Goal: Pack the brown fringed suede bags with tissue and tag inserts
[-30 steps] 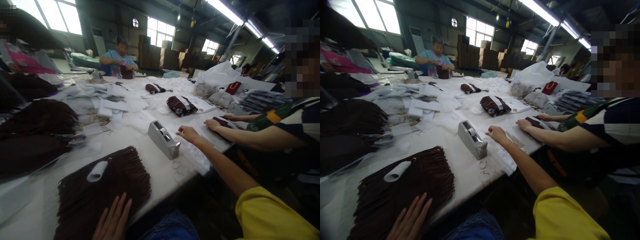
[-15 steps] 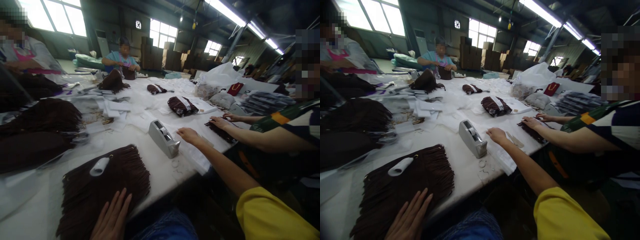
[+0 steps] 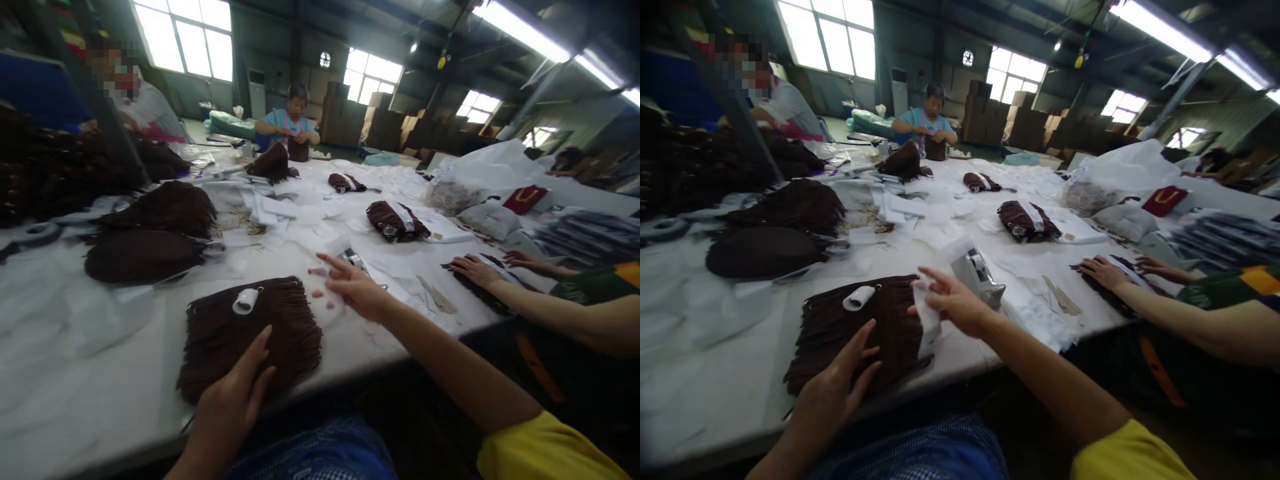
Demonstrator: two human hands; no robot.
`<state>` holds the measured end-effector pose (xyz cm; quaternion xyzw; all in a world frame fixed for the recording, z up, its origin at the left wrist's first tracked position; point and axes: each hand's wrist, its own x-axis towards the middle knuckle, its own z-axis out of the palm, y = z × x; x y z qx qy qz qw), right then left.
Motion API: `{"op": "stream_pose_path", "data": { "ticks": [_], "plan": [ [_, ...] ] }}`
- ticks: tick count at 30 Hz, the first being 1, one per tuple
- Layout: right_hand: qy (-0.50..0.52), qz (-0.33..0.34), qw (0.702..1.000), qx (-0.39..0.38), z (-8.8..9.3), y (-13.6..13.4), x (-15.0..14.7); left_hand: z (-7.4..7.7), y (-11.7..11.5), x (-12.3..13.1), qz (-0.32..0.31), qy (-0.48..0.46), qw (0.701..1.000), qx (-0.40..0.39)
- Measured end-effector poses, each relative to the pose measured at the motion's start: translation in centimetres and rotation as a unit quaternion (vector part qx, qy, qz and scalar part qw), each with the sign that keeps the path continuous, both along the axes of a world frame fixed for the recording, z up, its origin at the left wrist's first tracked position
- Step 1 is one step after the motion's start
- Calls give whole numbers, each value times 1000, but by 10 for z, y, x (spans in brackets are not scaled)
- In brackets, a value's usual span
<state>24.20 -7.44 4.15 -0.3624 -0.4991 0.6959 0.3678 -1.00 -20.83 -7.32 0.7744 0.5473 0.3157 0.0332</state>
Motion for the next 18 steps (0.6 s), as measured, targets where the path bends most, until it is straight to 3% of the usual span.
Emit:
{"op": "stream_pose_path", "data": {
  "ticks": [4, 7, 13, 18],
  "plan": [
    [47, 98, 988, -109, -48, -68, -50, 6, 5, 2, 2, -43, 999, -4],
    [82, 133, 981, -117, -66, -95, -67, 10, 3, 1, -19, -44, 999, -9],
    [7, 243, 968, -57, -47, -96, -62, 2, -2, -2, -54, -97, 994, 13],
    [-66, 271, 960, -21, -39, -82, -48, -14, -2, -1, -63, -136, 987, 62]
  ]
}}
